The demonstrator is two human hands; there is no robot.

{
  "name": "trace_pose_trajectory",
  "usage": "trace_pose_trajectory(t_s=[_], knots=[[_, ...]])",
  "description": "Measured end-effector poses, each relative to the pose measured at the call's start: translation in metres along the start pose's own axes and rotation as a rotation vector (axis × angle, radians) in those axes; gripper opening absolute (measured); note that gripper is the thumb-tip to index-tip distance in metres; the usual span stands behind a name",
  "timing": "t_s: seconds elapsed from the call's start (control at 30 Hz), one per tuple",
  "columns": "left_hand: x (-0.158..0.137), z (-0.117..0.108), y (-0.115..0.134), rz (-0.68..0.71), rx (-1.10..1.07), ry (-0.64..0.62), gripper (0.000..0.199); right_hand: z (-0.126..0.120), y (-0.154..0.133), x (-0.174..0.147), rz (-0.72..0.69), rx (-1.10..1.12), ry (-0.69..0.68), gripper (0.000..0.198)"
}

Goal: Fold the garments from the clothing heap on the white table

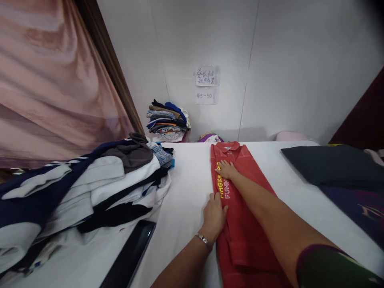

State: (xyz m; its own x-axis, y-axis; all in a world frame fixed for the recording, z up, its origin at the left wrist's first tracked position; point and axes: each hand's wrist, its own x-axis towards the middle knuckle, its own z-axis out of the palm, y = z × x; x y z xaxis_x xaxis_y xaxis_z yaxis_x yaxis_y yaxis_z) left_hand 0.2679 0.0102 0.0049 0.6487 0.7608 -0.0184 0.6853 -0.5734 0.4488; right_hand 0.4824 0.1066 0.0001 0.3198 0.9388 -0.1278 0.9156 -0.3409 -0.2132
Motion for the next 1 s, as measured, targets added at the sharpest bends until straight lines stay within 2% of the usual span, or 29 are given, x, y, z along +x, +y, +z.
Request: trace_pose_trajectory(t_s=[0.13, 0.27, 0.37, 0.57, 0.7, 0.8, 0.87, 0.93, 1.0], knots=[[0.0, 0.0, -0.001, 0.011, 0.012, 0.012, 0.041, 0.003, 0.002, -0.001, -0.022, 0.029, 0.003, 0.063], [0.001, 0.002, -0.004, 0.031, 0.013, 0.027, 0.039, -0.003, 0.011, -0.022, -0.038, 0.09, 0.049, 0.047], [0.002, 0.002, -0.004, 0.029, 0.016, 0.039, 0.038, -0.007, 0.042, -0.054, 0.03, 0.155, 0.161, 0.043], [0.002, -0.001, -0.004, 0.05, -0.011, 0.054, 0.036, -0.005, 0.122, -0.141, 0.281, 0.336, 0.344, 0.043], [0.004, -0.004, -0.006, 0.041, -0.067, 0.078, 0.043, 0.012, 0.14, -0.191, 0.386, 0.443, 0.426, 0.05], [0.006, -0.008, -0.008, 0.015, -0.199, 0.072, 0.044, 0.025, 0.137, -0.225, 0.376, 0.727, 0.511, 0.055], [0.003, -0.01, -0.01, -0.033, -0.36, 0.023, 0.045, 0.03, 0.13, -0.247, 0.374, 0.966, 0.533, 0.062], [-0.008, -0.013, -0.012, -0.085, -0.584, -0.06, 0.047, 0.03, 0.121, -0.271, 0.405, 1.162, 0.486, 0.074], [-0.027, -0.014, -0.012, -0.09, -0.85, -0.174, 0.05, 0.028, 0.11, -0.295, 0.431, 1.353, 0.381, 0.088]])
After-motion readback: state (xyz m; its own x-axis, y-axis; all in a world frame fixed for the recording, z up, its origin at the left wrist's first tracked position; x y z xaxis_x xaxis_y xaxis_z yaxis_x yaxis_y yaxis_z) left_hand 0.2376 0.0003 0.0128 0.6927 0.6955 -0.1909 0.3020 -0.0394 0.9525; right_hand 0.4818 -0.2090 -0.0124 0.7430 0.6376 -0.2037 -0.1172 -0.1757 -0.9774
